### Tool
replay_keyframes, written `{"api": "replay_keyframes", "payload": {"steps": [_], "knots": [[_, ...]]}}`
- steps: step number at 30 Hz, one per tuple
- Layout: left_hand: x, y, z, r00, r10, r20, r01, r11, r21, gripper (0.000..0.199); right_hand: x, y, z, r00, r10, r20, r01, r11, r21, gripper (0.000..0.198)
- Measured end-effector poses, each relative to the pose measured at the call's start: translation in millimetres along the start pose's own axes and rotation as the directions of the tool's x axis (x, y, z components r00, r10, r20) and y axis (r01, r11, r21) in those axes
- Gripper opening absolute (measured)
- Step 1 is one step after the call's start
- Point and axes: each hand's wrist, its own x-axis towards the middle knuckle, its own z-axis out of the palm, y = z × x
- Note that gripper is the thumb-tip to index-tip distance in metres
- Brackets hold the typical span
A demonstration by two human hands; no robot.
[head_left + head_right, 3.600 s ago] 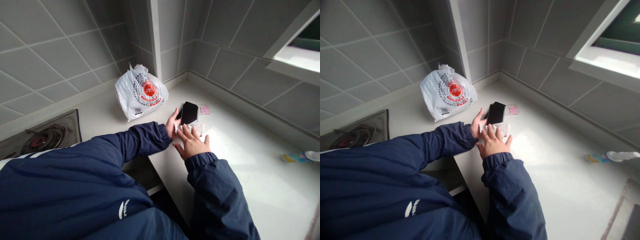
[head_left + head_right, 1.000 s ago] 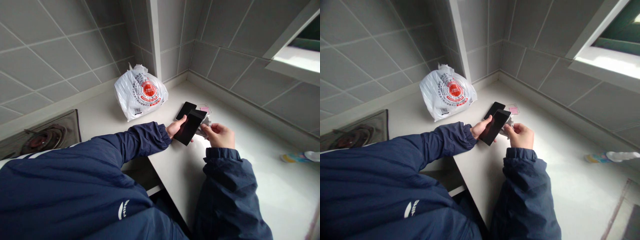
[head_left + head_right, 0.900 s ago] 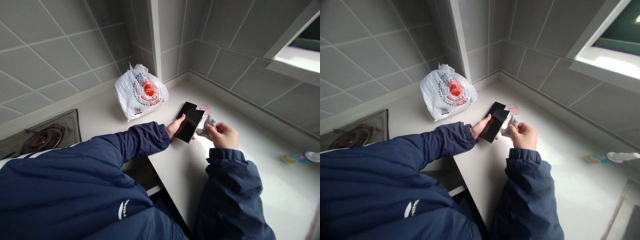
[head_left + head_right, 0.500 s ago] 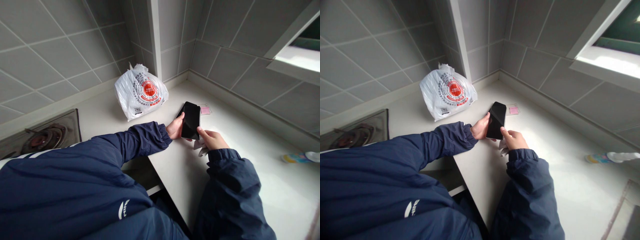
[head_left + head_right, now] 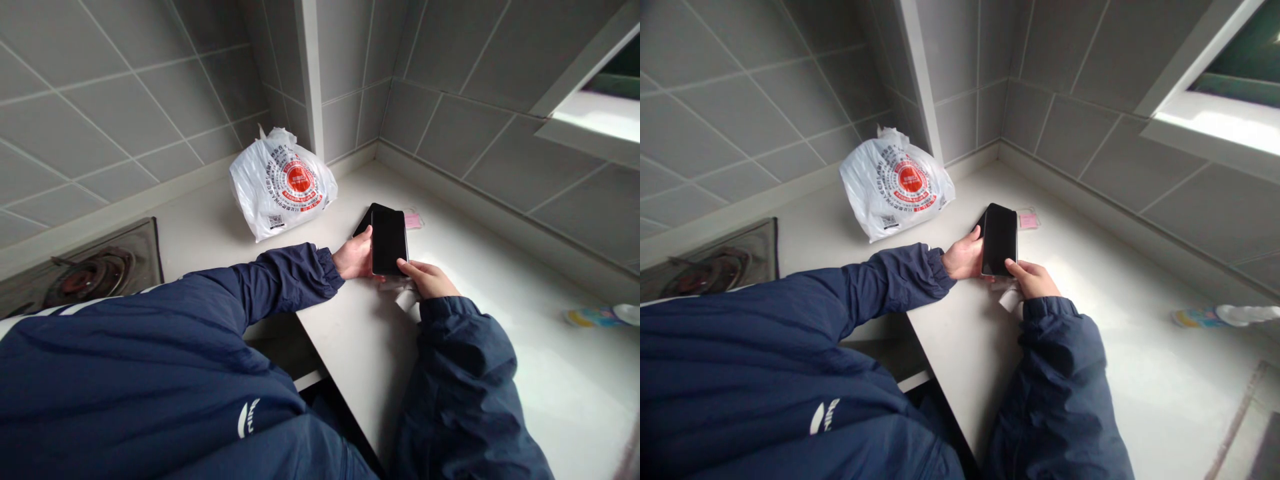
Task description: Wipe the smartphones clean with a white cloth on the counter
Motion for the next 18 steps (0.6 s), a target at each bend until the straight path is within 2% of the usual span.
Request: {"api": "replay_keyframes", "payload": {"steps": [3, 8, 11, 15, 18], "knots": [[-1.1, 1.4, -1.4, 1.000, -0.029, 0.006, 0.029, 0.999, 0.023, 0.069, 4.7, -2.8, -9.2, 0.992, 0.060, -0.108, -0.052, 0.996, 0.071, 0.036], [1.3, -1.8, -6.3, 0.997, -0.072, -0.025, 0.074, 0.991, 0.110, 0.063, 8.3, -5.0, -4.7, 0.957, -0.012, -0.290, 0.074, 0.977, 0.201, 0.032], [3.1, -2.4, -9.4, 0.995, -0.092, -0.045, 0.096, 0.988, 0.118, 0.059, 9.4, -6.0, 1.6, 0.929, 0.013, -0.369, 0.090, 0.961, 0.262, 0.036], [2.3, 2.0, -10.8, 0.987, -0.157, -0.038, 0.161, 0.975, 0.154, 0.053, 12.8, -6.1, -3.8, 0.881, 0.004, -0.473, 0.100, 0.976, 0.194, 0.047], [-0.8, 5.5, -10.2, 0.981, -0.195, -0.015, 0.193, 0.957, 0.217, 0.052, 20.0, -6.1, -16.0, 0.889, -0.014, -0.458, 0.055, 0.996, 0.076, 0.057]]}}
